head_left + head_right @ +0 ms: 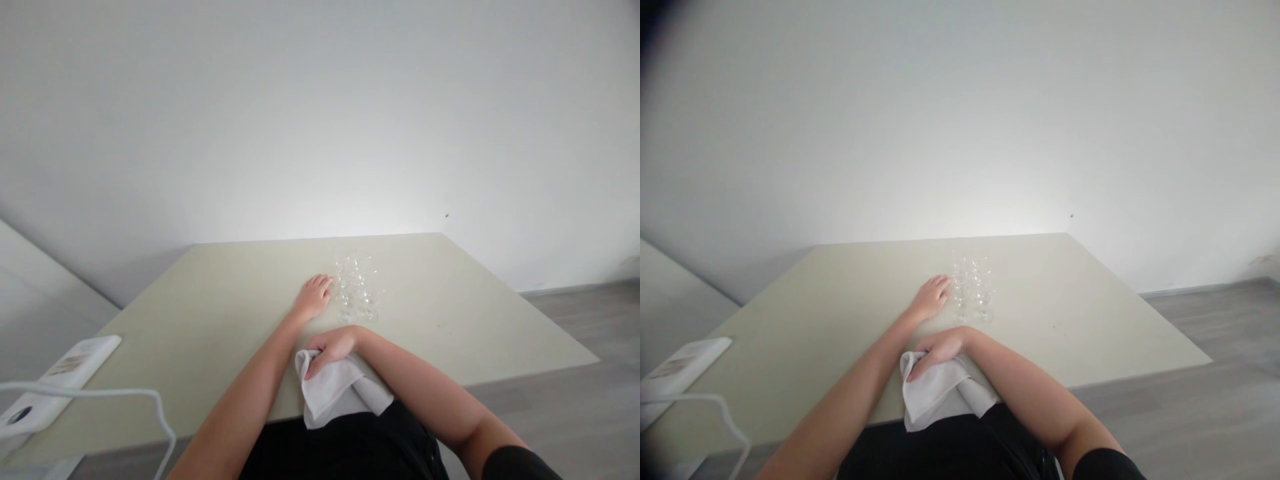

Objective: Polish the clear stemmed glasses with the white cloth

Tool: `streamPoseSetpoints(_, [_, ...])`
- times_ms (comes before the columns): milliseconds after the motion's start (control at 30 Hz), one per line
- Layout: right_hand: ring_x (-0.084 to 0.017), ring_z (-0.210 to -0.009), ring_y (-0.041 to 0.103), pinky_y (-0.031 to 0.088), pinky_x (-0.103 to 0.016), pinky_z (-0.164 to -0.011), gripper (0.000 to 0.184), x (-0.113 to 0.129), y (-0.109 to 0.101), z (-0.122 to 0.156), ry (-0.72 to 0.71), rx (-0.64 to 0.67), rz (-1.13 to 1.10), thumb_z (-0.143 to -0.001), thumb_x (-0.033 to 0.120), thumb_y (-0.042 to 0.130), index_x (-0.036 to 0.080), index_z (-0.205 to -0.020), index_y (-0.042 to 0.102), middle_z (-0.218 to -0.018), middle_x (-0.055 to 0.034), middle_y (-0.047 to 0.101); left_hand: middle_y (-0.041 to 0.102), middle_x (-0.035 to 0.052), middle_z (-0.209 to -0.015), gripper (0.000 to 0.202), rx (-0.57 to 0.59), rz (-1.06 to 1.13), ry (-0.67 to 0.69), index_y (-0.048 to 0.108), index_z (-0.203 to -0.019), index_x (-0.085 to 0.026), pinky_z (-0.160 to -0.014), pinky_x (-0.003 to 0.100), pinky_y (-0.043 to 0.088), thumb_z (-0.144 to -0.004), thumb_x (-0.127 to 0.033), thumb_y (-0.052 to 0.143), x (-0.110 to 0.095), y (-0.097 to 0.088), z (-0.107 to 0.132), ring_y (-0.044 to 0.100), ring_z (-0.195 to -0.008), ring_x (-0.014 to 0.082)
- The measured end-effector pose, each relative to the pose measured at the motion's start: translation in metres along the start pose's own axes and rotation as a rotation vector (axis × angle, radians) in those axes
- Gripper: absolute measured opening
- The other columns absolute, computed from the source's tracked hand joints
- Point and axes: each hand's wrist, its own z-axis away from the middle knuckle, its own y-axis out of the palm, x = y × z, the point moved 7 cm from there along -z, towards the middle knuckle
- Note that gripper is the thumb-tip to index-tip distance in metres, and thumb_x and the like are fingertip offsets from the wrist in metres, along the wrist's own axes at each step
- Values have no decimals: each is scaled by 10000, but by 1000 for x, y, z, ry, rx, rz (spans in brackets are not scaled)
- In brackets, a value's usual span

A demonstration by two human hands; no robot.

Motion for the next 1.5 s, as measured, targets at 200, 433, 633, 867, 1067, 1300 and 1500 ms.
streamPoseSetpoints(200, [-129, -589, 586, 496, -220, -587, 167, -4, -15, 4, 33, -81, 5, -810, 323, 679, 159, -784, 676, -652, 11, 635, 595, 120, -1234, 321, -47, 90, -42, 577, -1150, -163, -1071, 422, 386, -855, -180, 451, 5, -10, 11, 506, -1198, 246])
streamPoseSetpoints(433, [-101, -658, 534, 430, -190, -617, 279, 5, -32, 5, -116, -272, 153, -758, 393, 738, 142, -837, 645, -717, 32, 601, 628, 100, -1189, 111, -26, 282, -78, 556, -800, -205, -1017, 396, 435, -752, -145, 477, 38, -28, 38, 569, -1142, 225])
streamPoseSetpoints(633, [-102, -689, 531, 426, -190, -654, 298, 3, -32, 6, -118, -280, 161, -769, 406, 723, 135, -863, 641, -744, 29, 597, 653, 69, -1170, 63, 47, 388, -93, 502, -747, -215, -968, 364, 459, -702, -171, 500, 45, -40, 40, 606, -1094, 216])
streamPoseSetpoints(867, [-112, -693, 533, 425, -197, -658, 190, 5, -31, 7, -98, -292, 140, -783, 316, 703, 143, -840, 647, -729, 34, 599, 650, 69, -1109, 61, 22, 377, -34, 506, -724, -212, -969, 362, 458, -687, -165, 499, 38, -40, 39, 591, -1094, 213])
streamPoseSetpoints(1067, [-126, -718, 546, 431, -197, -681, 141, 0, -32, 6, -70, -301, 121, -797, 289, 685, 162, -840, 641, -748, 27, 611, 640, 67, -1114, 83, 24, 343, 11, 497, -695, -213, -978, 364, 454, -671, -135, 513, 37, -38, 39, 579, -1108, 216])
streamPoseSetpoints(1300, [-100, -664, 528, 425, -210, -663, 287, -5, -33, 3, -98, -294, 137, -788, 409, 693, 140, -865, 630, -741, 36, 587, 632, 73, -1120, 86, 38, 328, 46, 483, -674, -209, -976, 350, 447, -675, -129, 514, 36, -36, 38, 563, -1134, 207])
streamPoseSetpoints(1500, [-103, -675, 540, 426, -209, -666, 266, 0, -32, 6, -102, -298, 135, -794, 376, 693, 132, -880, 633, -742, 33, 591, 620, 81, -1160, 87, 47, 319, 49, 490, -650, -206, -996, 361, 444, -660, -127, 524, 37, -34, 38, 558, -1142, 215])
